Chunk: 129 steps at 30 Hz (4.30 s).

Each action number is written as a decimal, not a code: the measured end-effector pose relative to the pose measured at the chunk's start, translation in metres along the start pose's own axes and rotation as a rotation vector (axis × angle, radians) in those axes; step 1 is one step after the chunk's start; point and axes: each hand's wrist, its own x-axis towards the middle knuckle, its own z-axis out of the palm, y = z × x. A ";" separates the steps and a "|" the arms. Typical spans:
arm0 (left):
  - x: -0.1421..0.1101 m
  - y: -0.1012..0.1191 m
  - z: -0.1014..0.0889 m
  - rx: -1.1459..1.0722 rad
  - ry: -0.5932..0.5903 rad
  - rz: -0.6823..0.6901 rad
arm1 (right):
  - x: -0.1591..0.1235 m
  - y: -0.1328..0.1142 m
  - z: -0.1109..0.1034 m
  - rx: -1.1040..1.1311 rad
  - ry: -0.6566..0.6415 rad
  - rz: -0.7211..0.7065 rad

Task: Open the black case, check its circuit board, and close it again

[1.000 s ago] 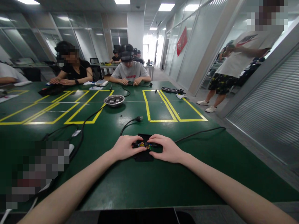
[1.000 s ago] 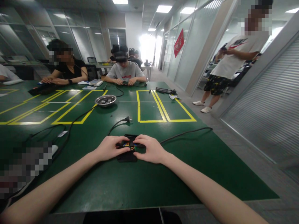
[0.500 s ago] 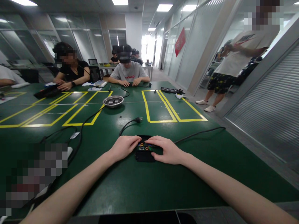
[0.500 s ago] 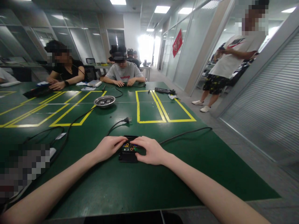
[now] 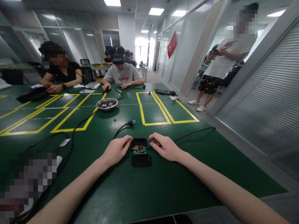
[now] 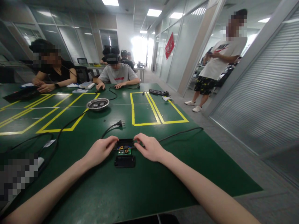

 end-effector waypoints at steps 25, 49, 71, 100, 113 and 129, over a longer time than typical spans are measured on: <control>0.009 -0.006 -0.038 -0.564 -0.748 -0.259 | -0.001 0.005 -0.031 0.453 -0.574 0.353; 0.007 -0.005 -0.042 -0.454 -0.775 -0.214 | -0.008 -0.008 -0.021 0.335 -0.471 0.339; 0.001 0.002 -0.033 -0.517 -0.757 -0.313 | -0.009 -0.012 -0.022 0.234 -0.443 0.180; -0.002 0.004 -0.018 -0.321 -0.336 0.048 | -0.012 -0.021 -0.016 -0.117 -0.280 -0.264; -0.006 0.004 -0.006 0.006 -0.214 0.250 | -0.001 0.009 0.007 0.047 -0.039 -0.097; -0.012 0.021 0.001 -0.151 -0.192 0.357 | -0.004 -0.015 0.006 0.423 -0.096 -0.083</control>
